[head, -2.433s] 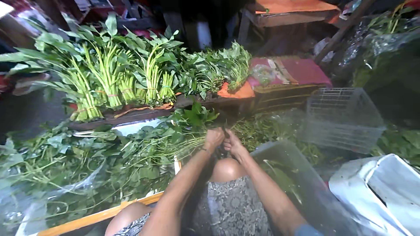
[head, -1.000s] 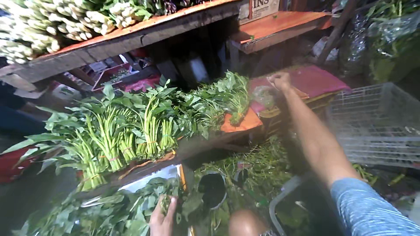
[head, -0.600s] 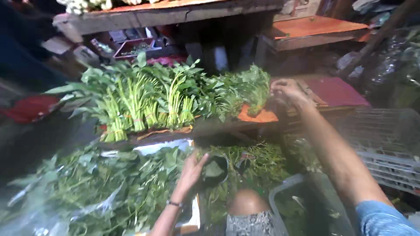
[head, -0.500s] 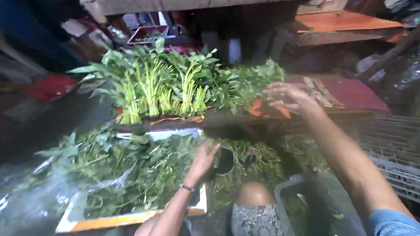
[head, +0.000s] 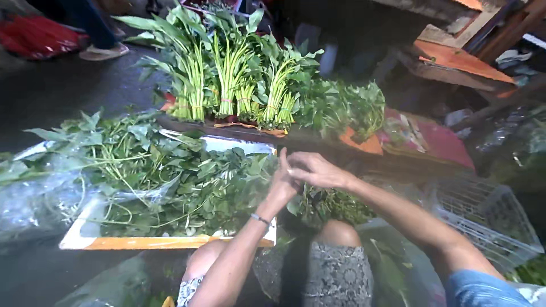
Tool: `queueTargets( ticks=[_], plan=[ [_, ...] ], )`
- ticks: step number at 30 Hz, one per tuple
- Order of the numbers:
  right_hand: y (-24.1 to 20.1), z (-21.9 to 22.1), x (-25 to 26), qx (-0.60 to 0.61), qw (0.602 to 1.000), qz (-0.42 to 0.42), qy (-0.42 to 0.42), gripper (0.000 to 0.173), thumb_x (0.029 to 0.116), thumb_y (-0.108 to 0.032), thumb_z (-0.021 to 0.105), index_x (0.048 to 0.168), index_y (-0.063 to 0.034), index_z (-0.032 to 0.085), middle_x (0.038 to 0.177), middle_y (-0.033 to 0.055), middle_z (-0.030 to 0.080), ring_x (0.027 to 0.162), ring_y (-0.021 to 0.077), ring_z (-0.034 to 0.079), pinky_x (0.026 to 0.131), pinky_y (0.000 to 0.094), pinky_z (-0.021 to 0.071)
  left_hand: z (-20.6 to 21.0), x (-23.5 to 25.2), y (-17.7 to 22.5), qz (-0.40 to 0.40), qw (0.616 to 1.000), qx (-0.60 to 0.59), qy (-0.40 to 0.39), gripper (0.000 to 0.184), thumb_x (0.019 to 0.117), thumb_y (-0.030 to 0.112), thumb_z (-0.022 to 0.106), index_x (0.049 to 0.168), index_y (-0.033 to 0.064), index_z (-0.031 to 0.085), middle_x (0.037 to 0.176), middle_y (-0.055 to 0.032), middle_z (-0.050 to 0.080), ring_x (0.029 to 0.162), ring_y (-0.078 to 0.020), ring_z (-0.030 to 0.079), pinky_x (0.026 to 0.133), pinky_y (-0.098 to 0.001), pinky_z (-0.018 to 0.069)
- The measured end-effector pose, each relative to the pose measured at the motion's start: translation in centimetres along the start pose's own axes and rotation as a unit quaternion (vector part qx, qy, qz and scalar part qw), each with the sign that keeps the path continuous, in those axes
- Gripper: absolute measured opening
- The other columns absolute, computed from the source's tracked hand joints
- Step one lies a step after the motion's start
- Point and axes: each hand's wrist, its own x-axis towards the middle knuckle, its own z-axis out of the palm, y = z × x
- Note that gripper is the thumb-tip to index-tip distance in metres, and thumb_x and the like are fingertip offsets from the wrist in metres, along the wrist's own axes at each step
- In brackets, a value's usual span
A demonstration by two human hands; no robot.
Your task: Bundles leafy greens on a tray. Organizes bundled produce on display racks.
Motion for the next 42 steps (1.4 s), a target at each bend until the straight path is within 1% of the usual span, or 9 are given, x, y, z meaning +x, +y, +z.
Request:
queueTargets(
  ticks=[3,8,15,21,26,30,34,38,42],
  plan=[
    [1.2,3.6,0.4,-0.089,0.988,-0.041,0.121,0.054,0.1047,-0.047,0.046,0.115,0.0009,0.069,0.102,0.0193,0.071,0.095,0.0356,0.071,0.080,0.0575,0.0551,-0.8,0.0,0.3,-0.019,1.000,0.013,0.004,0.099,0.0887,0.015,0.074,0.159,-0.0093,0.009,0.114,-0.0311,0.067,0.109,-0.0400,0.067,0.103,-0.0508,0.0488],
    [2.9,5.7,1.9,-0.042,0.927,-0.184,0.323,0.035,0.0992,-0.015,0.054,0.070,0.0030,0.062,0.057,0.0089,0.055,0.053,0.0140,0.056,0.052,0.0282,0.0466,-2.0,0.3,0.7,-0.018,0.999,-0.035,-0.033,0.090,0.0818,0.010,0.081,0.153,-0.0054,0.029,0.127,-0.0267,0.063,0.112,-0.0356,0.067,0.101,-0.0489,0.0512],
    [2.8,3.7,1.9,0.013,0.936,-0.142,0.323,0.034,0.0977,-0.010,0.057,0.067,0.0027,0.060,0.056,0.0031,0.052,0.054,0.0035,0.049,0.054,0.0206,0.0418,-3.2,1.4,-1.0,0.005,0.991,-0.003,-0.136,0.044,0.0873,0.021,0.076,0.119,-0.0067,0.064,0.107,-0.0221,0.068,0.102,-0.0322,0.066,0.095,-0.0513,0.0497],
    [1.4,1.3,0.3,0.030,0.988,-0.015,0.151,0.031,0.0978,-0.027,0.065,0.098,0.0023,0.074,0.086,0.0134,0.072,0.080,0.0162,0.067,0.078,0.0381,0.0546,-2.1,1.1,-0.9,0.015,0.992,0.035,-0.123,0.036,0.0977,0.021,0.065,0.120,-0.0076,0.066,0.112,-0.0258,0.069,0.113,-0.0382,0.064,0.107,-0.0543,0.0414],
    [0.8,0.1,-0.2,0.070,0.995,0.072,0.021,0.069,0.0806,-0.035,0.084,0.132,0.0007,0.055,0.109,0.0155,0.071,0.096,0.0206,0.071,0.088,0.0401,0.0575,-2.4,1.3,-1.1,0.030,0.997,0.020,-0.066,0.041,0.0926,0.019,0.071,0.124,-0.0069,0.065,0.111,-0.0253,0.070,0.109,-0.0385,0.067,0.102,-0.0559,0.0472],
    [1.2,0.4,-1.2,0.179,0.978,0.097,0.054,0.063,0.0831,-0.008,0.083,0.132,0.0028,0.044,0.098,0.0109,0.070,0.078,0.0170,0.073,0.072,0.0334,0.0632,-3.3,1.5,-1.5,-0.009,0.998,-0.031,0.045,0.035,0.0925,0.015,0.070,0.119,-0.0070,0.066,0.105,-0.0237,0.071,0.101,-0.0342,0.069,0.095,-0.0515,0.0524],
    [-1.3,1.6,-4.1,0.220,0.969,-0.099,0.045,0.012,0.0931,-0.005,0.068,0.096,0.0067,0.070,0.083,0.0060,0.073,0.066,0.0064,0.068,0.065,0.0246,0.0602,-4.4,1.8,-2.0,-0.063,0.992,-0.034,0.101,0.030,0.0960,0.015,0.067,0.116,-0.0075,0.066,0.102,-0.0238,0.070,0.097,-0.0334,0.069,0.093,-0.0508,0.0526],
    [-4.4,3.9,-4.4,0.274,0.878,-0.365,0.142,0.031,0.1071,-0.023,0.055,0.122,-0.0013,0.072,0.130,0.0108,0.070,0.128,0.0156,0.063,0.110,0.0325,0.0509,-4.1,1.6,-1.7,-0.070,0.989,-0.084,0.100,0.028,0.0974,0.012,0.064,0.117,-0.0080,0.065,0.102,-0.0209,0.070,0.095,-0.0272,0.068,0.091,-0.0458,0.0539],
    [-3.7,6.0,-3.0,0.222,0.896,-0.166,0.347,0.068,0.0974,-0.039,0.066,0.140,0.0124,0.053,0.143,0.0214,0.059,0.137,0.0209,0.055,0.116,0.0346,0.0449,-4.2,1.3,-1.2,-0.066,0.982,-0.126,0.123,0.029,0.0989,0.013,0.063,0.120,-0.0068,0.063,0.099,-0.0175,0.069,0.092,-0.0222,0.067,0.088,-0.0423,0.0539]
  ],
)
